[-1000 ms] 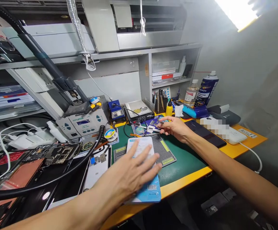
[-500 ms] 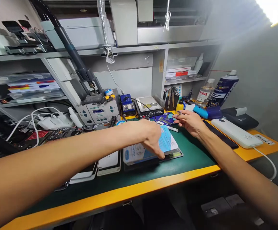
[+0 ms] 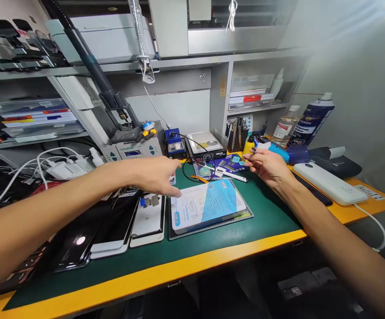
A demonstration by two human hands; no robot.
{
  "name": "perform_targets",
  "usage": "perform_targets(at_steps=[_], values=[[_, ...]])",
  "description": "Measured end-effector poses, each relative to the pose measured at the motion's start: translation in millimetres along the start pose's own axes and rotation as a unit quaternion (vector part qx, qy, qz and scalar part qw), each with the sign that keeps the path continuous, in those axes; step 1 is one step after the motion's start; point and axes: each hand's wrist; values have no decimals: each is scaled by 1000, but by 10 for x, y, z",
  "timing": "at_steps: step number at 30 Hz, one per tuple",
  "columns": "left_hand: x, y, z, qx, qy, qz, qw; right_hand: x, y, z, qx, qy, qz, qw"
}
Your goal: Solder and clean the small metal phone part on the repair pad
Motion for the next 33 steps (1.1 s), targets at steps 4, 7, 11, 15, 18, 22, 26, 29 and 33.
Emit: perform_targets(at_steps=[4, 7, 11, 15, 18, 22, 26, 29, 33], values=[[-144, -195, -115, -21, 7, -6, 1000, -15, -13, -1, 1, -4, -2, 1000], [-144, -315, -87, -46, 3, -13, 999, -8, -6, 11, -6, -6, -7, 1000], [-112, -331, 43, -58, -1, -19, 998, 1, 7, 20, -11, -8, -14, 1000], [-93, -288, 182, -52, -12, -15, 998, -14, 0, 13, -10, -10, -18, 1000], [-93, -303, 236, -58, -35, -10, 998, -35, -12, 0, -6, -11, -19, 1000], [-106, -392, 258, -85, -62, 20, 994, -51, -20, -18, 7, -11, -21, 1000], [-111, -491, 284, -88, -66, 47, 993, -45, -11, -16, 26, -7, -24, 999], [-120, -547, 286, -94, -52, 52, 993, -36, -3, -6, 35, -6, -25, 999], [-179, -616, 256, -99, -44, 61, 992, -35, 2, 1, 40, -7, -27, 999]])
Point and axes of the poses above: each hand's wrist, its own x-axis towards the middle knuckle, its own y-axis out of the back of the hand, z = x × y, and after that the axes turned 7 degrees about z, right-handed
